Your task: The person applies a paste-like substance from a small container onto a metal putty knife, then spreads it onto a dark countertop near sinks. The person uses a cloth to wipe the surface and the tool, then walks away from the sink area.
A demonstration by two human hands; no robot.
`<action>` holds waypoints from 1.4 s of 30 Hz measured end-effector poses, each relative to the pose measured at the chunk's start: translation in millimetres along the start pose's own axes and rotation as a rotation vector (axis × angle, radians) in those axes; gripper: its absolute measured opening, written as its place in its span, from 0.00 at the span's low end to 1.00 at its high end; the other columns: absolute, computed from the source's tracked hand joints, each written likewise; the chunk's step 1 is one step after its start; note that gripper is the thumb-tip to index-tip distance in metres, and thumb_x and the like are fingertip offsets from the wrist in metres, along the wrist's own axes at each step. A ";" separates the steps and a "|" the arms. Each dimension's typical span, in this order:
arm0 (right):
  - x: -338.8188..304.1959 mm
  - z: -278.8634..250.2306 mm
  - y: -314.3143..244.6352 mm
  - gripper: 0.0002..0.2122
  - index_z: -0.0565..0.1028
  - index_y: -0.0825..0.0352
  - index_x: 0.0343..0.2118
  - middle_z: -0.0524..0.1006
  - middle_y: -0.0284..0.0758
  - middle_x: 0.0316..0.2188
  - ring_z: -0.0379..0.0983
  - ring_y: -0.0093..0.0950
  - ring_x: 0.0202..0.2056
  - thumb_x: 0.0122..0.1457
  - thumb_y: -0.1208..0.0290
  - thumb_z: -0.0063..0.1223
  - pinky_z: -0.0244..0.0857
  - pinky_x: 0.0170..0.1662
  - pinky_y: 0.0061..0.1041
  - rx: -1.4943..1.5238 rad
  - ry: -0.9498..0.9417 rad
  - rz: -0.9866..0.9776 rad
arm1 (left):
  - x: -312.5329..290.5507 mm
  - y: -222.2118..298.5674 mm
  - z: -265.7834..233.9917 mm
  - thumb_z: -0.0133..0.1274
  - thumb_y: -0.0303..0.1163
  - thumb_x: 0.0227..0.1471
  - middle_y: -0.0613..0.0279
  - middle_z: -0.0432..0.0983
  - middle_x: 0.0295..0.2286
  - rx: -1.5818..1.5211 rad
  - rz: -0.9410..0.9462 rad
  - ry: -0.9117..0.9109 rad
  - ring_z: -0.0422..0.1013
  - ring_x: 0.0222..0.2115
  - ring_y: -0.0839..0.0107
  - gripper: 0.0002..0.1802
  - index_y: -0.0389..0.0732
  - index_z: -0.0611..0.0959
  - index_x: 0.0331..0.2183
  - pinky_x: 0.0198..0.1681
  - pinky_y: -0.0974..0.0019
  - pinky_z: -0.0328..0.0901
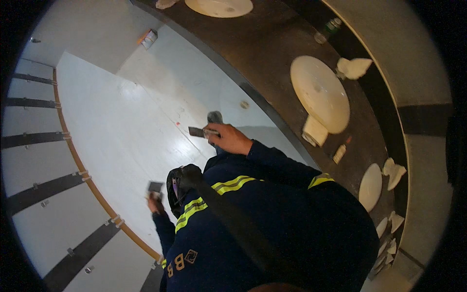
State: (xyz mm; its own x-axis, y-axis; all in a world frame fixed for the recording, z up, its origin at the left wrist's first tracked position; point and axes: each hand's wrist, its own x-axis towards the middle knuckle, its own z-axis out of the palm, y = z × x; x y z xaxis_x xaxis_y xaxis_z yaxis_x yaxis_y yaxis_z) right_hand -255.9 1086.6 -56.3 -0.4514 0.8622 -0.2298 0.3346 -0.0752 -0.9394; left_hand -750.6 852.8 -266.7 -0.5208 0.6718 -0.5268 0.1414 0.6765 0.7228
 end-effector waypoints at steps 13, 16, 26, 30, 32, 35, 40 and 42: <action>336.9 -78.2 -110.4 0.12 0.72 0.68 0.44 0.75 0.42 0.33 0.71 0.34 0.33 0.58 0.73 0.43 0.64 0.40 0.29 -0.113 0.029 -0.355 | 84.7 64.7 34.2 0.44 0.38 0.54 0.54 0.72 0.38 -0.733 -0.563 0.213 0.71 0.37 0.58 0.20 0.41 0.69 0.47 0.40 0.55 0.68; 410.6 -110.3 -131.4 0.11 0.73 0.69 0.42 0.74 0.44 0.36 0.70 0.37 0.36 0.57 0.76 0.44 0.63 0.42 0.29 -0.285 0.163 -0.479 | 163.6 97.0 41.3 0.45 0.39 0.53 0.53 0.72 0.38 -0.753 -0.554 0.200 0.72 0.36 0.56 0.20 0.42 0.69 0.46 0.40 0.53 0.68; 633.6 -258.0 -225.6 0.12 0.75 0.70 0.38 0.75 0.45 0.36 0.73 0.38 0.35 0.52 0.71 0.53 0.66 0.38 0.31 -0.594 0.831 -0.320 | 462.2 216.8 -5.5 0.46 0.39 0.53 0.52 0.72 0.39 -0.764 -0.541 0.078 0.72 0.35 0.50 0.19 0.45 0.70 0.46 0.33 0.49 0.70; 704.9 -292.0 -237.7 0.13 0.75 0.71 0.38 0.74 0.47 0.39 0.71 0.43 0.40 0.52 0.68 0.53 0.65 0.43 0.38 -0.779 0.928 -0.222 | 566.0 323.8 -51.0 0.46 0.41 0.53 0.54 0.72 0.40 -0.578 -0.389 0.022 0.72 0.36 0.54 0.20 0.44 0.70 0.47 0.33 0.52 0.70; 746.4 -316.7 -229.2 0.13 0.75 0.70 0.38 0.74 0.47 0.39 0.71 0.43 0.39 0.52 0.69 0.52 0.65 0.43 0.39 -0.891 0.934 -0.166 | 622.3 360.9 -69.3 0.48 0.51 0.49 0.58 0.76 0.34 -0.443 -0.221 0.019 0.72 0.34 0.56 0.25 0.47 0.72 0.45 0.35 0.44 0.67; 796.4 -331.9 -225.9 0.12 0.75 0.69 0.38 0.75 0.45 0.37 0.71 0.43 0.38 0.52 0.70 0.52 0.65 0.42 0.36 -0.989 0.929 0.012 | 677.3 449.8 -83.4 0.46 0.42 0.51 0.58 0.73 0.39 -0.524 -0.238 0.054 0.71 0.37 0.58 0.21 0.44 0.70 0.47 0.37 0.51 0.68; 868.5 -353.1 -188.8 0.10 0.75 0.67 0.34 0.75 0.44 0.33 0.72 0.42 0.37 0.50 0.69 0.54 0.66 0.41 0.37 -1.107 0.829 0.047 | 733.3 542.8 -73.2 0.45 0.41 0.53 0.59 0.72 0.42 -0.594 -0.183 0.017 0.70 0.41 0.59 0.21 0.43 0.70 0.47 0.41 0.52 0.67; 891.0 -364.3 -171.6 0.08 0.76 0.67 0.32 0.75 0.44 0.31 0.72 0.42 0.36 0.50 0.69 0.54 0.66 0.39 0.37 -1.174 0.805 0.065 | 749.4 573.5 -50.8 0.45 0.41 0.53 0.59 0.71 0.42 -0.693 -0.157 -0.017 0.70 0.41 0.59 0.21 0.43 0.70 0.47 0.42 0.52 0.66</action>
State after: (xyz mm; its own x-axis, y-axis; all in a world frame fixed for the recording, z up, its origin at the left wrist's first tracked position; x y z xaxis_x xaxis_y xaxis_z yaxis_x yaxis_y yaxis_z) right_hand -414.0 2050.2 -7.1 0.0434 0.9481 0.3151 0.9959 -0.0159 -0.0892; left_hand -1102.6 1728.9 -224.2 -0.4773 0.5901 -0.6511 -0.5055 0.4217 0.7528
